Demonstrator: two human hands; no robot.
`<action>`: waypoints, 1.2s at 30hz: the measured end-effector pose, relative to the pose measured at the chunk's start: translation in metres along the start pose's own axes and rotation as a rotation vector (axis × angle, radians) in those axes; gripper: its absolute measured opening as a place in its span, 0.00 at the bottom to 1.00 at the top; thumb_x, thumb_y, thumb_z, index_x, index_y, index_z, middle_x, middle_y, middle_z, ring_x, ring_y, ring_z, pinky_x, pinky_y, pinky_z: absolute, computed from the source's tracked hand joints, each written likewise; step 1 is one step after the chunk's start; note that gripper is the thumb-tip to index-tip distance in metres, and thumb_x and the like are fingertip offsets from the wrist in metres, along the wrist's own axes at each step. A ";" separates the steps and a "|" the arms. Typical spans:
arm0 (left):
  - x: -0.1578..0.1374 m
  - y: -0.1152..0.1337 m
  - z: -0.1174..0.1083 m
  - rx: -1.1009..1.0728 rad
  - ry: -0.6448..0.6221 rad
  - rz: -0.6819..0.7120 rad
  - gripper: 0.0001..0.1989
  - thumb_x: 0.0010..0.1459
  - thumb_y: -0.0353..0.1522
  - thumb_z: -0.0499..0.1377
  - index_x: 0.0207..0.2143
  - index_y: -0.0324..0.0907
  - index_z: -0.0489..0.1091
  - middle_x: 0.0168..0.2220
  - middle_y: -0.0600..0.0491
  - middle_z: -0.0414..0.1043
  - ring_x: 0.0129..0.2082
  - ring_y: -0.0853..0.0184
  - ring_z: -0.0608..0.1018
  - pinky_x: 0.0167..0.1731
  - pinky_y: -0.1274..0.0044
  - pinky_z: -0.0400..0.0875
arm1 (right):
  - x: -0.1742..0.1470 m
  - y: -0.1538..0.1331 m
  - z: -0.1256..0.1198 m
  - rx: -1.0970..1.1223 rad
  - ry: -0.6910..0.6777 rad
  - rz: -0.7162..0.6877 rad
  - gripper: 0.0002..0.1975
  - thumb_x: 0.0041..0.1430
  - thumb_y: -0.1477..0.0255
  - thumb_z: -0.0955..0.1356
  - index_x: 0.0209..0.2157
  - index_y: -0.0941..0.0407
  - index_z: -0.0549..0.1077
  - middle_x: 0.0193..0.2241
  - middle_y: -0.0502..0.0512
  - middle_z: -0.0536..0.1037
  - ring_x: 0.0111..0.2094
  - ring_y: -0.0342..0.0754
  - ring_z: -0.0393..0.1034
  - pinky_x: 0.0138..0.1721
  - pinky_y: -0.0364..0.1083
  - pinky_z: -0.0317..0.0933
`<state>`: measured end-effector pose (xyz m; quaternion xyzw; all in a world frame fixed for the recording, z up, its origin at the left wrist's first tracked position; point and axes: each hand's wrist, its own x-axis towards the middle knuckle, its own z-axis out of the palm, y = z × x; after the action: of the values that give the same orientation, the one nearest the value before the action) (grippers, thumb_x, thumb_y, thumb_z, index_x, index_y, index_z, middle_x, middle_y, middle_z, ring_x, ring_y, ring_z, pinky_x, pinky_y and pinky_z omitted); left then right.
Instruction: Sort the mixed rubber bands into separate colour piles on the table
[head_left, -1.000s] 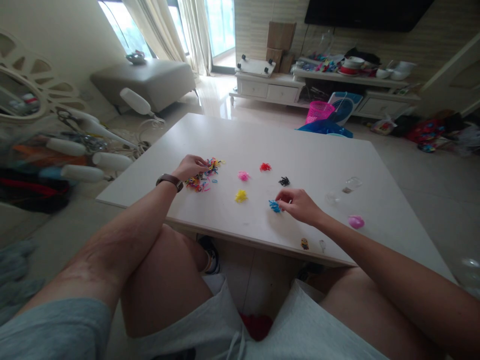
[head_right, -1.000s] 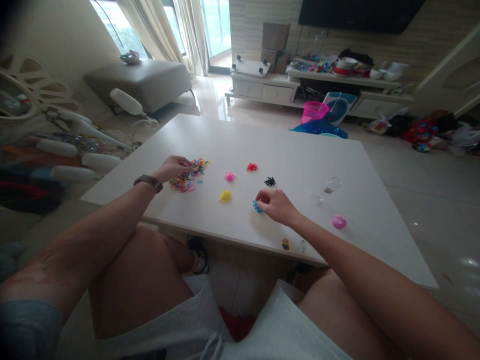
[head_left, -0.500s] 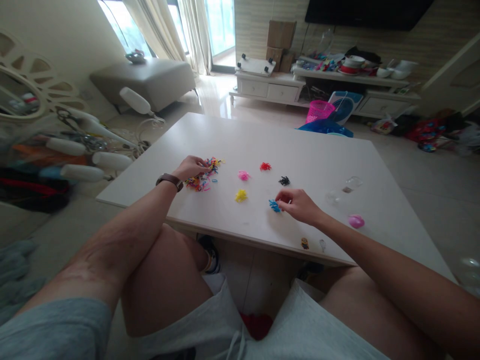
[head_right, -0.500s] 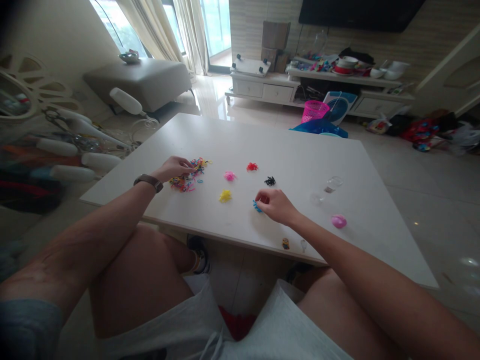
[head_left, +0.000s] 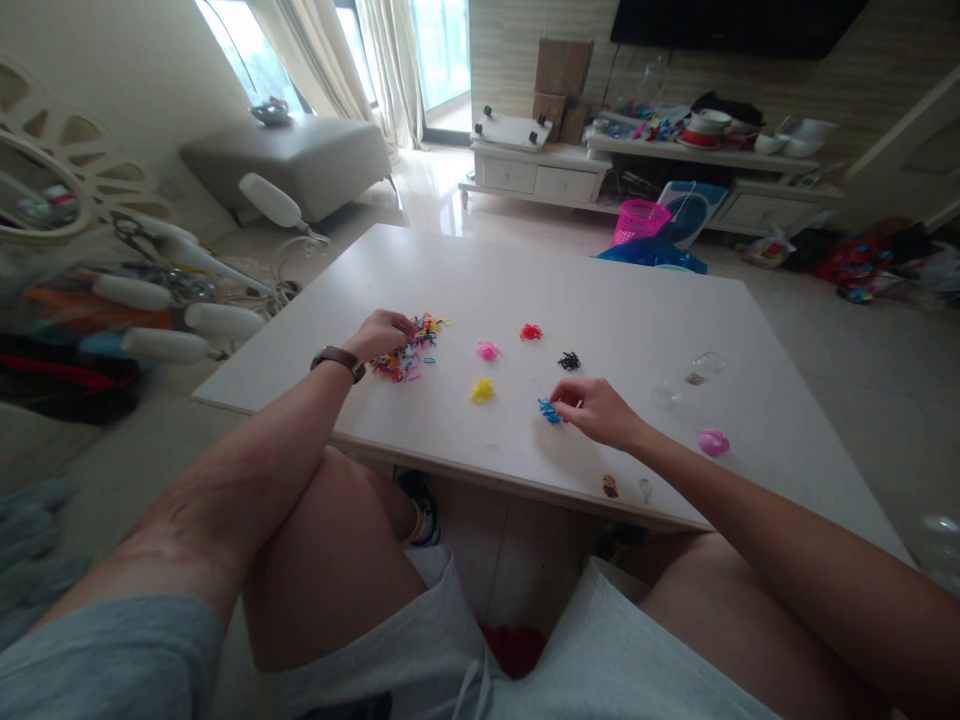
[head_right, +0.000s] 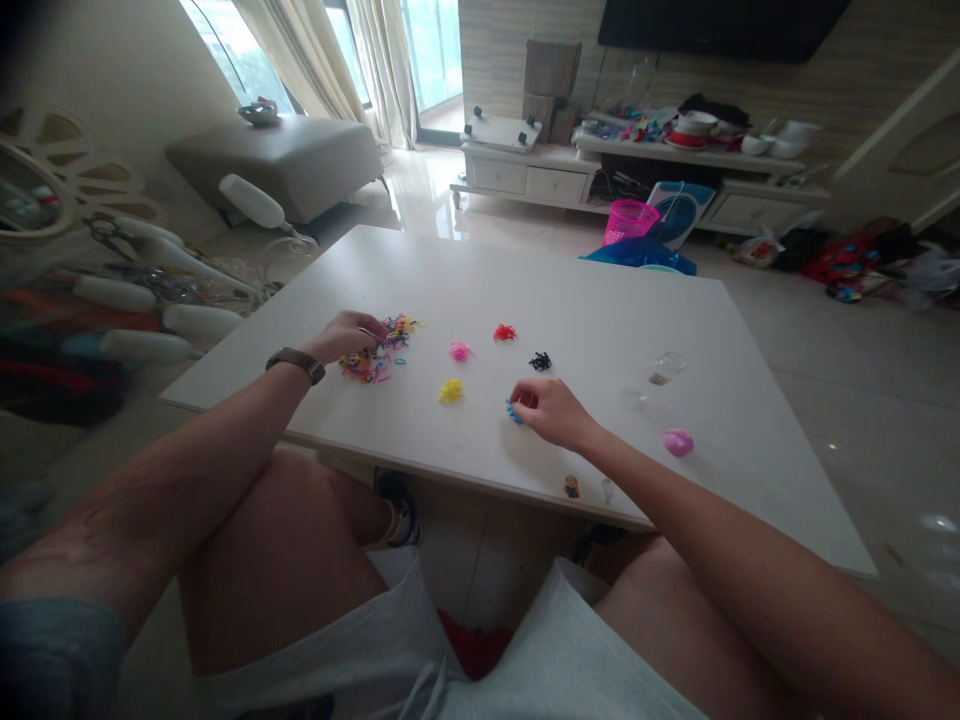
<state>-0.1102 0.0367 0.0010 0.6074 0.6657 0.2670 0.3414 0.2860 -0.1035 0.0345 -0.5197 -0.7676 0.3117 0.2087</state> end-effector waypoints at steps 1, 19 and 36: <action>0.000 0.000 0.000 0.005 0.007 -0.001 0.15 0.33 0.28 0.65 0.29 0.39 0.80 0.27 0.50 0.79 0.28 0.62 0.77 0.26 0.77 0.70 | 0.000 0.000 0.000 0.001 -0.001 0.000 0.06 0.53 0.73 0.67 0.29 0.56 0.77 0.22 0.49 0.76 0.24 0.43 0.67 0.28 0.43 0.58; -0.001 0.002 0.002 -0.122 -0.016 -0.006 0.19 0.33 0.39 0.75 0.27 0.38 0.79 0.22 0.50 0.76 0.23 0.67 0.76 0.24 0.78 0.70 | 0.000 0.003 0.002 0.002 -0.011 -0.026 0.06 0.53 0.74 0.67 0.29 0.56 0.77 0.21 0.49 0.75 0.24 0.43 0.68 0.28 0.43 0.57; -0.005 0.008 -0.002 -0.105 -0.081 0.039 0.12 0.32 0.27 0.66 0.26 0.39 0.78 0.25 0.50 0.78 0.32 0.60 0.79 0.31 0.75 0.73 | 0.000 0.001 0.002 -0.001 -0.025 -0.027 0.06 0.53 0.74 0.67 0.29 0.56 0.77 0.21 0.49 0.76 0.24 0.44 0.68 0.28 0.43 0.58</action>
<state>-0.1064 0.0328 0.0093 0.6119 0.6246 0.2832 0.3941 0.2859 -0.1039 0.0322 -0.5056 -0.7772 0.3149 0.2029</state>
